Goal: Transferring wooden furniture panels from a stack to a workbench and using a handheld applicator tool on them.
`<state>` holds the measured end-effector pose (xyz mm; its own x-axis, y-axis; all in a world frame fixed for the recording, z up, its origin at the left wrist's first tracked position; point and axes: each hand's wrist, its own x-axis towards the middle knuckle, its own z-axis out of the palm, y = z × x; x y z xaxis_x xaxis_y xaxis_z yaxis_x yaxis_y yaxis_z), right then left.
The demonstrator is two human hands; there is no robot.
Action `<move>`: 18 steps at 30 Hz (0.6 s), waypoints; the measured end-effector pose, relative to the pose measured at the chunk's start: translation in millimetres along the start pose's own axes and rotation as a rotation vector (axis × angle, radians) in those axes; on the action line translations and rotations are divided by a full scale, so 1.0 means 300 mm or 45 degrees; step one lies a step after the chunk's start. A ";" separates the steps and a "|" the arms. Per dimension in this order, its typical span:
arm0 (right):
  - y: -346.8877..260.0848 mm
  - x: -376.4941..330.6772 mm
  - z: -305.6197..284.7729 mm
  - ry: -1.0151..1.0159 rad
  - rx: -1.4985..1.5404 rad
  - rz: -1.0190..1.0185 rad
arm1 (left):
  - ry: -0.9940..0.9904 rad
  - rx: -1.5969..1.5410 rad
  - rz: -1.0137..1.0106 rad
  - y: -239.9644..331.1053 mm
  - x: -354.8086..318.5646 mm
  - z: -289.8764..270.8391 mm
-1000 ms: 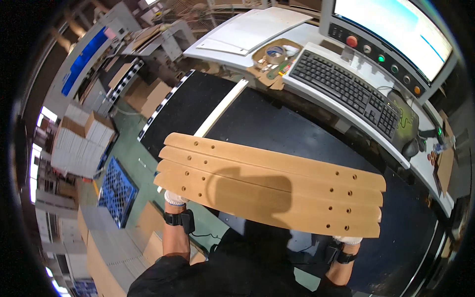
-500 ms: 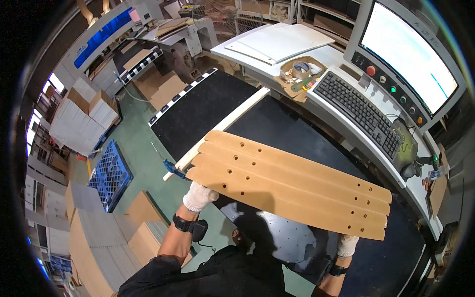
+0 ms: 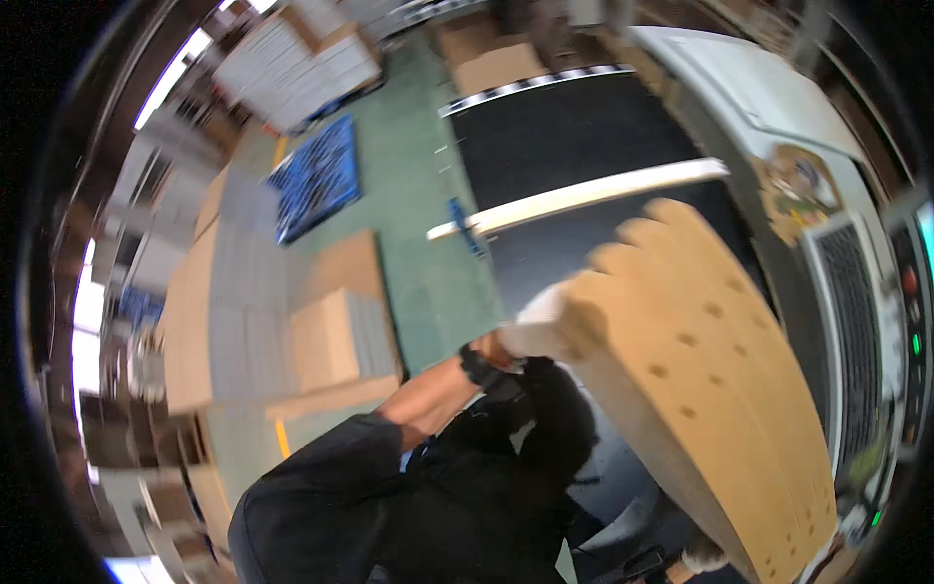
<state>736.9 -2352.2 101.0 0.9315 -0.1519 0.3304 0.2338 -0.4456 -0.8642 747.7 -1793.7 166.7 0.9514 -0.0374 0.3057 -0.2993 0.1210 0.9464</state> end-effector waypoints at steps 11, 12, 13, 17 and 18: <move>-0.425 0.046 0.342 -0.352 0.718 0.077 | 0.539 0.033 -0.237 0.362 -0.476 -0.219; -0.390 0.064 0.377 -0.421 0.694 0.138 | 0.658 0.074 -0.179 0.383 -0.559 -0.254; -0.335 0.083 0.412 -0.488 0.663 0.190 | 0.704 0.071 -0.156 0.402 -0.635 -0.287; -0.386 0.063 0.823 -0.899 0.708 0.372 | 1.038 -0.243 -0.225 0.488 -1.002 -0.467; -0.537 0.003 0.962 -1.012 0.774 0.410 | 1.155 -0.218 -0.173 0.480 -1.084 -0.518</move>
<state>780.5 -2025.9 130.9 0.8375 0.5366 -0.1030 -0.1621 0.0641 -0.9847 406.4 -1610.1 187.3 0.6915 0.7186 -0.0730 -0.2351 0.3195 0.9180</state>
